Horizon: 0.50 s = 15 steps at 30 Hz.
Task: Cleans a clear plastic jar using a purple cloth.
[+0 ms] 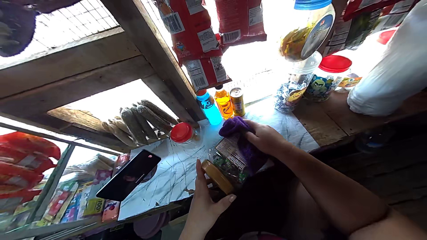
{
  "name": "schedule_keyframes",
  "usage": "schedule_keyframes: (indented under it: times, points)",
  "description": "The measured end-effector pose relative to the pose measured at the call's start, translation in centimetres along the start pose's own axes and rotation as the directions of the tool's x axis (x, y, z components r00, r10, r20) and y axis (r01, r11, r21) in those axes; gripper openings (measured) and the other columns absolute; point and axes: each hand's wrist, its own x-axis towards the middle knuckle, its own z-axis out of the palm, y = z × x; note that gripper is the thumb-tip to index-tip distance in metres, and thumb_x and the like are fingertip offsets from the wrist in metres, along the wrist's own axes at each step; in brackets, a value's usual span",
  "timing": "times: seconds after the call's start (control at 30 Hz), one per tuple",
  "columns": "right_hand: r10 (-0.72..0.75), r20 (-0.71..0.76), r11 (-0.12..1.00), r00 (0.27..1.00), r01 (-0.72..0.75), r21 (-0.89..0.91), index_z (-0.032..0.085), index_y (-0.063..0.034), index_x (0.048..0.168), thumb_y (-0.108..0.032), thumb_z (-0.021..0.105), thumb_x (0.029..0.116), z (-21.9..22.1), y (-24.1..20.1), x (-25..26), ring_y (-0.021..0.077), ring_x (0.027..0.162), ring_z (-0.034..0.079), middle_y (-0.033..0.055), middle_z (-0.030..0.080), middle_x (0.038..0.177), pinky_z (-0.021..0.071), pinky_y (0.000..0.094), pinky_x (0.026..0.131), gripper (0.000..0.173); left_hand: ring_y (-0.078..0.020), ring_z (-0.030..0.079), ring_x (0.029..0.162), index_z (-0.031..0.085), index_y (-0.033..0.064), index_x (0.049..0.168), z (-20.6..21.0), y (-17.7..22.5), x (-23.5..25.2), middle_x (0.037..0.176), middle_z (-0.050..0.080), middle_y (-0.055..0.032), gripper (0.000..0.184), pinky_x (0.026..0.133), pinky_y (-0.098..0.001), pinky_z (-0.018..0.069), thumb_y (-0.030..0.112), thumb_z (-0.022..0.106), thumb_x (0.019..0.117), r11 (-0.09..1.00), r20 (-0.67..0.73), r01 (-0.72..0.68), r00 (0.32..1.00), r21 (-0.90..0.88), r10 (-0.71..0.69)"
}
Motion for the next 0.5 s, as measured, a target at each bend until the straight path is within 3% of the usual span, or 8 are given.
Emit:
schedule_keyframes:
  times: [0.13,0.27,0.37,0.43,0.5]
  points:
    - [-0.005,0.019,0.997,1.000,0.004,0.078,0.051,-0.0208,0.149,-0.034,0.048,0.1071,-0.2,0.5,0.2,0.0323,0.116,0.065,0.0148,0.070,0.121,0.0483,0.0597,0.097,0.044,-0.0167,0.066,0.114,-0.001,0.0058,0.162,0.8,-0.2,-0.1,0.149,0.042,-0.0246,0.131,0.077,-0.0328,0.0630,0.072,0.072,0.0756,0.994,-0.055,-0.073,0.996,-0.081,0.069]
    - [-0.047,-0.011,0.991,0.999,0.048,0.123,0.053,-0.0204,0.147,-0.031,0.051,0.1060,-0.4,0.8,-0.1,0.0292,0.111,0.067,0.0127,0.071,0.116,0.0500,0.0579,0.094,0.042,-0.0150,0.064,0.117,0.007,0.0028,0.162,1.2,-0.2,-0.1,0.149,0.041,-0.0250,0.130,0.080,-0.0286,0.0616,0.064,0.079,0.0722,0.987,-0.140,-0.144,0.981,-0.076,0.132]
    - [-0.131,-0.115,0.974,0.985,0.149,0.170,0.055,-0.0157,0.144,-0.031,0.052,0.1051,0.1,1.2,-0.3,0.0270,0.108,0.068,0.0122,0.071,0.114,0.0516,0.0564,0.092,0.042,-0.0157,0.058,0.125,0.014,0.0013,0.160,1.0,-0.6,0.1,0.154,0.036,-0.0291,0.130,0.088,-0.0264,0.0564,0.058,0.084,0.0664,0.961,-0.210,-0.261,0.938,0.087,0.274]
    - [-0.147,-0.159,0.957,0.976,0.181,0.226,0.056,-0.0142,0.142,-0.032,0.050,0.1056,0.2,1.4,-0.3,0.0242,0.108,0.067,0.0113,0.071,0.116,0.0517,0.0544,0.093,0.041,-0.0197,0.049,0.135,0.017,0.0062,0.160,0.8,-0.9,0.4,0.158,0.030,-0.0287,0.128,0.099,-0.0286,0.0507,0.057,0.086,0.0649,0.927,-0.216,-0.327,0.907,0.182,0.362]
    - [-0.164,-0.195,0.942,0.967,0.212,0.261,0.057,-0.0137,0.141,-0.034,0.049,0.1058,0.5,1.7,-0.1,0.0209,0.109,0.067,0.0099,0.070,0.117,0.0523,0.0516,0.093,0.041,-0.0228,0.041,0.143,0.020,0.0179,0.159,0.7,-1.0,0.8,0.161,0.026,-0.0233,0.121,0.107,-0.0320,0.0455,0.054,0.086,0.0646,0.896,-0.206,-0.376,0.882,0.235,0.424]
